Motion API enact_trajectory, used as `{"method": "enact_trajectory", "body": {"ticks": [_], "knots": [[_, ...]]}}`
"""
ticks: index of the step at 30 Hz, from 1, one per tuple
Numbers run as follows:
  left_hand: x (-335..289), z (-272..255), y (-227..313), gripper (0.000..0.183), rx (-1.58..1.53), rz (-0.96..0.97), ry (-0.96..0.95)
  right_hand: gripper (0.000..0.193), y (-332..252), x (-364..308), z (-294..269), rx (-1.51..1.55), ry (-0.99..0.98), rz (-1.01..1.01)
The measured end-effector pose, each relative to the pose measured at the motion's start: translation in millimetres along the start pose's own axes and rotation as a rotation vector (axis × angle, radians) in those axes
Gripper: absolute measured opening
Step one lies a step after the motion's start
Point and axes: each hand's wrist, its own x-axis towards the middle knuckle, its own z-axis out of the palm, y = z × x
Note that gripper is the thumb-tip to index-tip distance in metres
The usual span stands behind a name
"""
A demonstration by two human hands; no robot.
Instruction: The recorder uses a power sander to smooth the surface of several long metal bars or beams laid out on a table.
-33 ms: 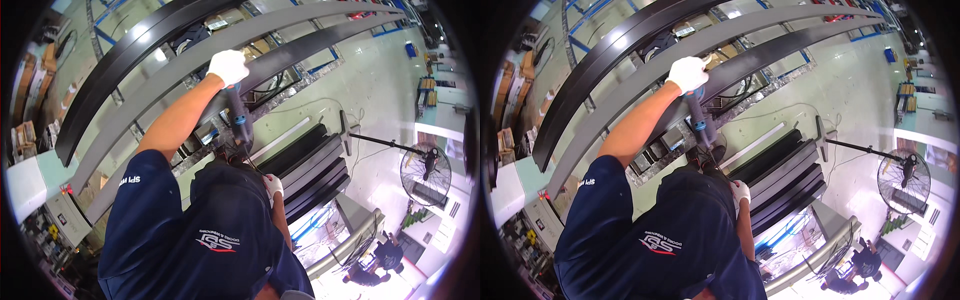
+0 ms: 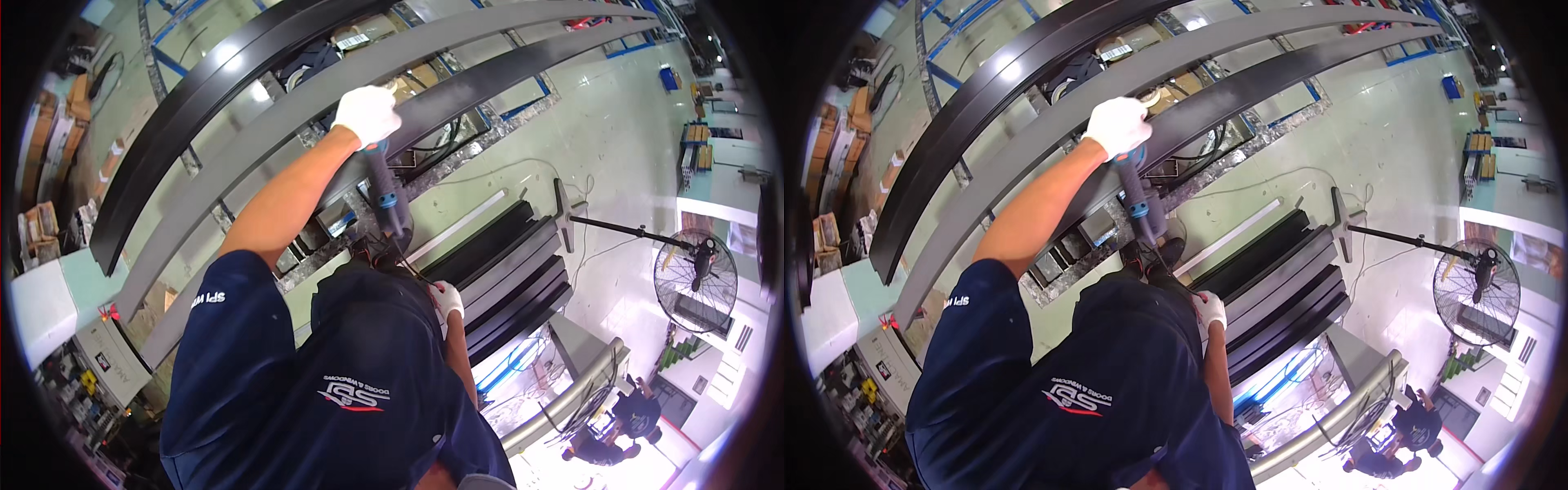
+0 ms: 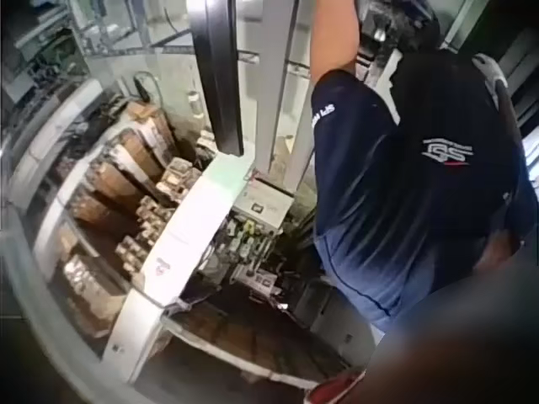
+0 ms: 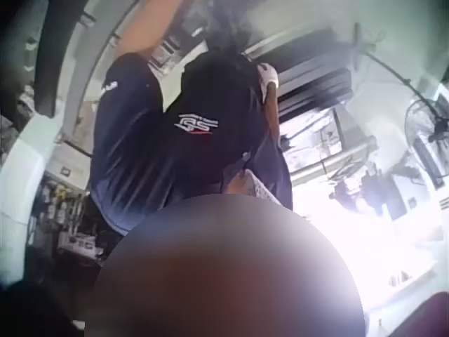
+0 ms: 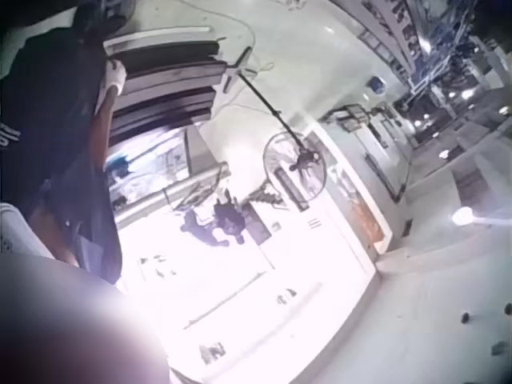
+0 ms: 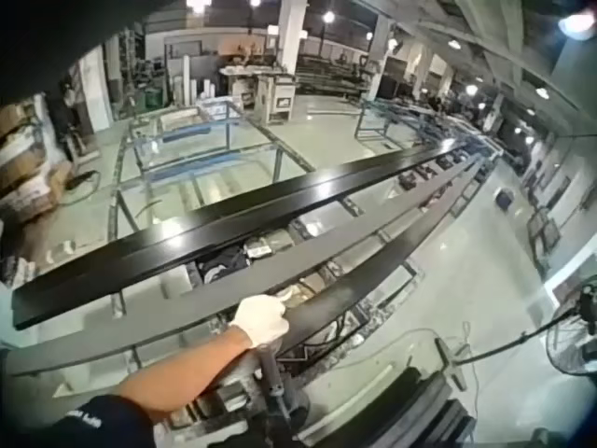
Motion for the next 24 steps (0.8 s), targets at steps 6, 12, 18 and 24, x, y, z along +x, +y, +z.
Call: {"method": "enact_trajectory", "body": {"ticks": [6, 12, 18, 24], "knots": [[-85.4, -1.3, -28.5, 0.029, -0.033, -0.060, -0.033, 0.026, -93.1, 29.5, -44.0, -0.025, -0.155, -0.262], [-210.1, -23.5, -82.0, 0.029, -0.038, -0.357, 0.069, 0.034, -309.8, -24.6, -62.4, 0.026, -0.079, -0.669], [-273.8, -27.8, -108.9, 0.040, -0.003, -0.559, 0.170, 0.075, -414.3, -89.0, 25.8, -0.204, -0.316, -1.191], [-242.9, -22.5, -89.8, 0.039, -0.040, -0.594, 0.139, 0.068, -422.1, -90.4, 28.8, -0.153, -0.379, -1.021]]}}
